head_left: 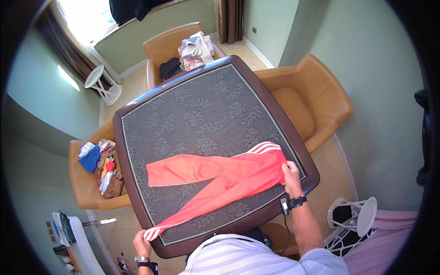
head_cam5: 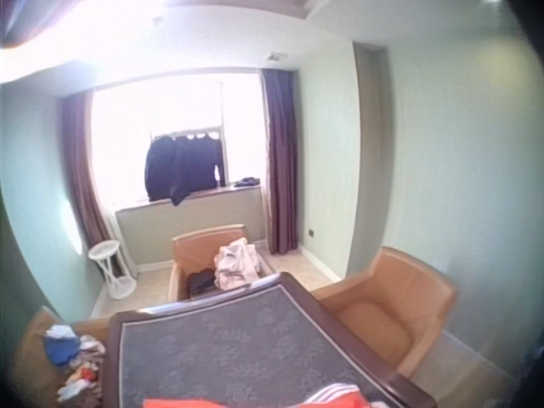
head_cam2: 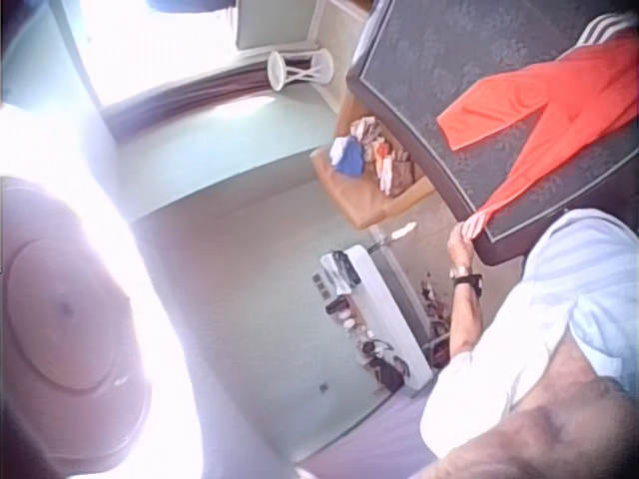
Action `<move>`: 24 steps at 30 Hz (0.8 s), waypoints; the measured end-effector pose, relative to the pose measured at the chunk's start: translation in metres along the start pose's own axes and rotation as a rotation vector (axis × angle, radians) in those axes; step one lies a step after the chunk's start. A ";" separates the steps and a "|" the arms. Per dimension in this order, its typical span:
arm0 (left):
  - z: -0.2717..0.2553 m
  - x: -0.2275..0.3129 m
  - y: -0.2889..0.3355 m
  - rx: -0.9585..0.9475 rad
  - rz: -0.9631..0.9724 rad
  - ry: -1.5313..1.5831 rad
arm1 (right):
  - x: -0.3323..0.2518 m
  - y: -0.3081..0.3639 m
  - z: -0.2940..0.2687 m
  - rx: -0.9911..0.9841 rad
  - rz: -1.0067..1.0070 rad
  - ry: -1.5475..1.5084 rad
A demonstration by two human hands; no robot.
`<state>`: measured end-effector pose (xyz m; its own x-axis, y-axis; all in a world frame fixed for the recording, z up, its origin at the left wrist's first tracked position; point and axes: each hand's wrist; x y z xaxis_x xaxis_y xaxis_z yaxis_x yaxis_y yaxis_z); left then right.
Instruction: The person folds several pieces of clothing on a dining table, including a blue garment, a white sweater, red pants, and patterned pants. Each item is smoothed, folded into a compact rectangle, and stacked on a nearby side table.
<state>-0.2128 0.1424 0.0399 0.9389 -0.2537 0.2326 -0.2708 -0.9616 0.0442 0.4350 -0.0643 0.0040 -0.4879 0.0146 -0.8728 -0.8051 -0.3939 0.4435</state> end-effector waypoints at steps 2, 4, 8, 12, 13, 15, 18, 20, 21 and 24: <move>-0.002 -0.003 0.005 -0.116 0.082 -0.112 | 0.017 0.002 -0.013 0.043 0.040 0.067; -0.005 0.005 0.003 -0.057 0.115 -0.126 | 0.032 0.000 -0.020 0.046 0.032 0.046; 0.006 0.063 -0.040 0.094 0.209 0.116 | 0.042 0.013 -0.015 0.023 0.060 -0.003; 0.051 0.163 -0.078 -0.359 0.111 0.716 | 0.000 0.032 -0.004 -0.129 0.172 0.096; 0.063 0.186 -0.080 -0.519 0.072 0.901 | -0.010 0.038 0.001 -0.207 0.105 0.021; 0.089 0.234 -0.088 -0.688 0.106 1.011 | -0.033 0.045 0.009 -0.244 0.083 0.033; 0.120 0.289 -0.086 -0.690 0.161 1.081 | -0.060 0.049 0.015 -0.342 0.053 0.008; 0.135 0.309 -0.084 -0.601 0.246 0.940 | -0.069 0.049 0.016 -0.419 0.055 -0.027; 0.140 0.318 -0.083 -0.568 0.264 0.848 | -0.073 0.047 0.016 -0.410 0.070 0.030; 0.147 0.341 -0.077 -0.654 0.050 1.059 | -0.081 0.036 0.014 -0.477 0.083 0.079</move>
<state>0.1590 0.1147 -0.0270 0.3741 0.2126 0.9027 -0.6410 -0.6442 0.4173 0.4411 -0.0670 0.0937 -0.5018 -0.0969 -0.8596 -0.5113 -0.7683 0.3851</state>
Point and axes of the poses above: each hand's wrist, its own y-axis away from the middle knuckle, its own z-axis out of the palm, x = y × z, and after that the axes turned 11 degrees about -y, right-handed
